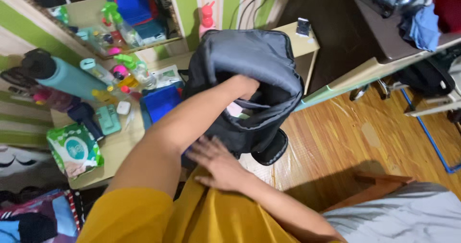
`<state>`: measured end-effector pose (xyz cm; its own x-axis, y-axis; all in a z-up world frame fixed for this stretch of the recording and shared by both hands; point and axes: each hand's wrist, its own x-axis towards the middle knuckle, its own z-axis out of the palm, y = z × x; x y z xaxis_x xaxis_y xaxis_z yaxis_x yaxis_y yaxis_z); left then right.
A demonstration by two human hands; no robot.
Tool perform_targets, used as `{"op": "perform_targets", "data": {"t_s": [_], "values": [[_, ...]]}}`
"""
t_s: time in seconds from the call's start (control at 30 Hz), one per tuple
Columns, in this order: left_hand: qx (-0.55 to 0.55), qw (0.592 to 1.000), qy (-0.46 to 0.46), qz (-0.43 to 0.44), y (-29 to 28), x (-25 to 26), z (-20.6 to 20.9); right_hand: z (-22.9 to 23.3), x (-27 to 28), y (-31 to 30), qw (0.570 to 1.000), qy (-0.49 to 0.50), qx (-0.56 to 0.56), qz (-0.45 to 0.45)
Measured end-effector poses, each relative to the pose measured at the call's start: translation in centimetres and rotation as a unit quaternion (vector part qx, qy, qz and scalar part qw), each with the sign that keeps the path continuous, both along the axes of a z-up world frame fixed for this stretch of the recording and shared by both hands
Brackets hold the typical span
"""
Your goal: The person unpacks a black backpack placed on a vanity table, removing folded clothes, a water bottle, a power bank, a cable, a small container, and glasses. Each item is placed on the table or a nearby surface as it is removed.
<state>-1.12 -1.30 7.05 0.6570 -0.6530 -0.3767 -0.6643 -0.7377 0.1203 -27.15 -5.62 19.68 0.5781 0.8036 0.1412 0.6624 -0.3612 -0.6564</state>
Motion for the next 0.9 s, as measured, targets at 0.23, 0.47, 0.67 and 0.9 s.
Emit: {"op": "perform_targets", "data": {"t_s": [0.23,0.47,0.67,0.9], "values": [[-0.052,0.998,0.030,-0.036,8.1,-7.6,22.8,-6.0,4.0,2.2,0.964,-0.144,-0.173,-0.142],[-0.188,0.901,0.120,0.372,33.8,-20.4,30.3,-4.6,8.1,2.9,0.960,-0.082,-0.194,-0.185],[-0.178,0.836,0.031,0.518,39.9,-25.5,10.6,-3.4,8.1,3.6,0.974,0.010,-0.169,-0.153],[-0.167,0.754,-0.194,0.605,35.2,-32.5,-5.8,-3.8,5.6,5.0,0.964,-0.024,-0.183,-0.194]]}}
